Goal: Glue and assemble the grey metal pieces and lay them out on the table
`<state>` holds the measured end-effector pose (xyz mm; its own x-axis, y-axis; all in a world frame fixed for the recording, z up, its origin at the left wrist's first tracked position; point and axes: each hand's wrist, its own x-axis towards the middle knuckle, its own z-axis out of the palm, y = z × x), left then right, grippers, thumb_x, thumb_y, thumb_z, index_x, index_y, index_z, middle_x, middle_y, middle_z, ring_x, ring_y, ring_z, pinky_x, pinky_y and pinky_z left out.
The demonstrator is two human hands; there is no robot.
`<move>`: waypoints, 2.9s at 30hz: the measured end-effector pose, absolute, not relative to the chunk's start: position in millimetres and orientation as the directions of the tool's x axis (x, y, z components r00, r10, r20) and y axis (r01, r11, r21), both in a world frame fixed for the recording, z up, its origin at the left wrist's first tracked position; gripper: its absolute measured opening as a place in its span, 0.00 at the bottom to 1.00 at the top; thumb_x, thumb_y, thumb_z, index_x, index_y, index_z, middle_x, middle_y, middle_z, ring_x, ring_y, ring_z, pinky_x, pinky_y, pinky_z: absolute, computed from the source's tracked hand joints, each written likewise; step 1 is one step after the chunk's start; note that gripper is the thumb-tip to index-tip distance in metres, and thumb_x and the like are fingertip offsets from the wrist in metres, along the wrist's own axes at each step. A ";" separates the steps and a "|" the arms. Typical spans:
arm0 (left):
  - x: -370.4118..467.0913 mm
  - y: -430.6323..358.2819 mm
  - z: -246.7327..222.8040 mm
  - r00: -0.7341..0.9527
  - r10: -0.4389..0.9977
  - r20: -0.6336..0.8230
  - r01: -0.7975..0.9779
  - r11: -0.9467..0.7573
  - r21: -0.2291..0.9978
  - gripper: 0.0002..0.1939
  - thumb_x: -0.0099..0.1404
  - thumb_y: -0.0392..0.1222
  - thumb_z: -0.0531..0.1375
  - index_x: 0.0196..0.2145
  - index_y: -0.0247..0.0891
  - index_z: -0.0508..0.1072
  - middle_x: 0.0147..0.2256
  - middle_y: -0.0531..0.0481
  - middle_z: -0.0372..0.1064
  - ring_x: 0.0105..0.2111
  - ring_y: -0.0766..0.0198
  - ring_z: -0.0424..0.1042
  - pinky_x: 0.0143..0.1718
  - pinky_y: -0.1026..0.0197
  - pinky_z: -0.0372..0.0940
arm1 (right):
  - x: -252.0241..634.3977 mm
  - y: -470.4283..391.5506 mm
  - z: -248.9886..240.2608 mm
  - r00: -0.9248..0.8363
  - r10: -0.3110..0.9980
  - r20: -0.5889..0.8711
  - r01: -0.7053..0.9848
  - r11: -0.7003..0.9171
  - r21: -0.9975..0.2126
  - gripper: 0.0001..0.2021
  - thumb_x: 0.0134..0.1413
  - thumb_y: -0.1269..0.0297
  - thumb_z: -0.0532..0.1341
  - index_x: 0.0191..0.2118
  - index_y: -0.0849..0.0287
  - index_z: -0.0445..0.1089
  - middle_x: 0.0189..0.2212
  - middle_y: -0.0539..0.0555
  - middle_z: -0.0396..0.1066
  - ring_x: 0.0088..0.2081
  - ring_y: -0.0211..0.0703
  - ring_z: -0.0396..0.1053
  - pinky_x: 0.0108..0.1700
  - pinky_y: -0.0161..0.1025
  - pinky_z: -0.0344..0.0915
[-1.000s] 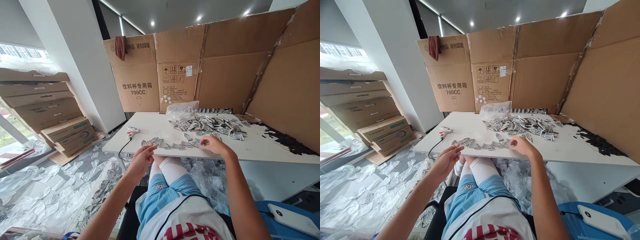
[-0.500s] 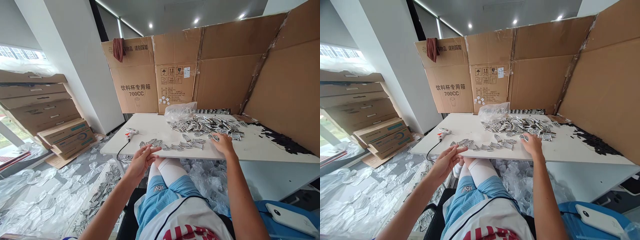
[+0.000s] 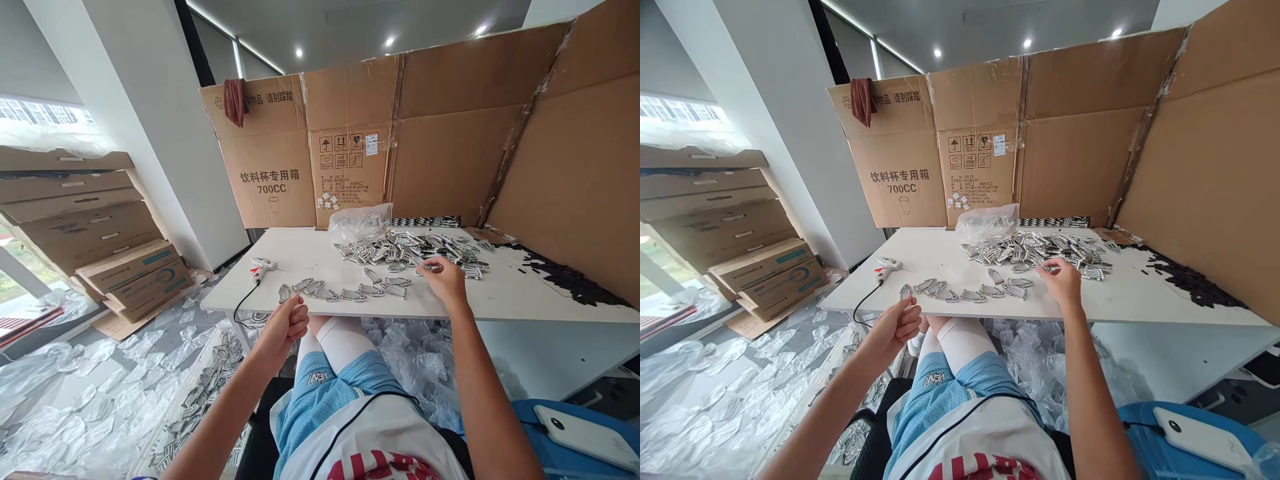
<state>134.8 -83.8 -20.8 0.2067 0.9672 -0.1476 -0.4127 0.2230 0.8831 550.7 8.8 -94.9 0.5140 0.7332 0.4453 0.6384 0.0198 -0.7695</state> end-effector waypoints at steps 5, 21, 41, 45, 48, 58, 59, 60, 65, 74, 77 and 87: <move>132.5 -80.2 -21.4 0.250 0.946 -0.205 -0.469 0.304 0.829 0.06 0.61 0.38 0.63 0.35 0.36 0.69 0.25 0.59 0.55 0.18 0.75 0.47 0.19 0.70 0.50 | 494.7 -17.7 -43.5 0.252 0.827 0.502 0.473 0.347 -0.810 0.18 0.52 0.47 0.72 0.41 0.55 0.78 0.41 0.57 0.79 0.38 0.49 0.72 0.41 0.43 0.67; 140.8 -103.5 -4.0 0.223 0.961 0.163 0.015 -0.170 0.985 0.15 0.64 0.51 0.72 0.43 0.39 0.84 0.32 0.48 0.77 0.29 0.63 0.72 0.35 0.61 0.66 | 410.7 -49.3 -19.9 -0.562 0.757 0.333 -0.053 0.369 -0.928 0.14 0.55 0.58 0.76 0.44 0.57 0.77 0.52 0.58 0.76 0.50 0.47 0.75 0.55 0.44 0.69; 134.6 -106.6 -6.9 0.533 0.817 0.220 0.137 -0.340 0.930 0.12 0.68 0.50 0.70 0.38 0.38 0.82 0.36 0.43 0.77 0.32 0.60 0.73 0.35 0.59 0.67 | 395.7 -51.9 -26.7 -0.780 0.574 0.251 -0.157 0.209 -0.965 0.15 0.54 0.64 0.77 0.46 0.58 0.78 0.50 0.57 0.78 0.47 0.44 0.78 0.49 0.40 0.75; 134.4 -105.4 -7.7 0.547 0.805 0.230 0.150 -0.365 0.919 0.11 0.71 0.49 0.67 0.40 0.39 0.82 0.38 0.43 0.77 0.35 0.59 0.74 0.38 0.58 0.68 | 395.8 -51.9 -26.4 -0.783 0.569 0.252 -0.149 0.221 -0.964 0.15 0.54 0.64 0.77 0.46 0.58 0.77 0.49 0.57 0.79 0.45 0.43 0.78 0.47 0.39 0.76; 134.8 -106.0 -7.4 0.564 0.789 0.244 0.151 -0.390 0.909 0.11 0.73 0.50 0.65 0.42 0.40 0.82 0.39 0.43 0.76 0.37 0.59 0.73 0.39 0.57 0.69 | 395.2 -52.3 -25.3 -0.784 0.565 0.256 -0.149 0.230 -0.962 0.15 0.54 0.63 0.77 0.46 0.58 0.77 0.46 0.56 0.79 0.45 0.43 0.78 0.47 0.40 0.76; 132.9 -107.1 -4.3 0.603 0.756 0.255 0.221 -0.466 0.857 0.12 0.77 0.48 0.60 0.44 0.42 0.81 0.41 0.43 0.74 0.40 0.57 0.72 0.42 0.58 0.67 | 392.5 -51.8 -25.2 -0.775 0.579 0.255 -0.168 0.199 -0.965 0.16 0.52 0.63 0.78 0.45 0.58 0.76 0.45 0.56 0.80 0.45 0.43 0.79 0.48 0.40 0.76; 132.4 -107.2 -3.6 0.608 0.750 0.260 0.239 -0.485 0.841 0.11 0.77 0.47 0.59 0.44 0.42 0.81 0.42 0.42 0.73 0.40 0.57 0.72 0.42 0.58 0.67 | 391.9 -52.0 -25.1 -0.773 0.581 0.254 -0.168 0.199 -0.966 0.16 0.52 0.63 0.78 0.45 0.59 0.76 0.45 0.56 0.80 0.45 0.43 0.79 0.48 0.40 0.76; 132.0 -107.4 -2.9 0.613 0.744 0.266 0.256 -0.506 0.824 0.11 0.77 0.46 0.59 0.44 0.42 0.81 0.42 0.42 0.73 0.40 0.57 0.72 0.42 0.58 0.66 | 391.2 -52.1 -25.1 -0.772 0.582 0.254 -0.168 0.198 -0.966 0.16 0.52 0.63 0.78 0.44 0.59 0.76 0.44 0.56 0.80 0.45 0.44 0.79 0.48 0.40 0.76; 132.1 -108.7 -2.0 0.626 0.721 0.298 0.304 -0.577 0.758 0.12 0.78 0.43 0.56 0.46 0.43 0.81 0.43 0.43 0.73 0.40 0.57 0.72 0.42 0.58 0.65 | 389.2 -51.0 -27.4 -0.772 0.585 0.249 -0.164 0.195 -0.967 0.16 0.52 0.65 0.78 0.44 0.59 0.77 0.42 0.54 0.80 0.44 0.45 0.79 0.47 0.40 0.76; 133.2 -108.4 -3.2 0.566 0.741 0.362 0.338 -0.609 0.718 0.08 0.75 0.43 0.61 0.42 0.42 0.82 0.38 0.45 0.72 0.32 0.62 0.66 0.34 0.60 0.61 | 385.8 -53.8 -26.6 -0.744 0.609 0.274 -0.188 0.202 -0.961 0.16 0.51 0.66 0.78 0.44 0.58 0.78 0.43 0.54 0.79 0.43 0.43 0.79 0.43 0.37 0.76; 132.4 -107.7 -3.9 0.559 0.744 0.367 0.338 -0.608 0.718 0.08 0.75 0.43 0.62 0.45 0.42 0.81 0.37 0.48 0.71 0.31 0.64 0.64 0.33 0.61 0.61 | 384.3 -55.5 -25.6 -0.722 0.620 0.309 -0.229 0.208 -0.951 0.15 0.51 0.66 0.78 0.43 0.58 0.78 0.43 0.54 0.79 0.43 0.43 0.78 0.42 0.37 0.76; 134.2 -105.0 -12.1 0.476 0.828 0.296 0.198 -0.428 0.882 0.13 0.77 0.49 0.60 0.54 0.44 0.67 0.41 0.49 0.73 0.39 0.62 0.71 0.39 0.60 0.67 | 378.1 -58.5 -22.4 -0.608 0.689 0.395 -0.315 0.248 -0.916 0.14 0.49 0.67 0.80 0.40 0.56 0.78 0.48 0.54 0.77 0.44 0.43 0.77 0.43 0.39 0.76</move>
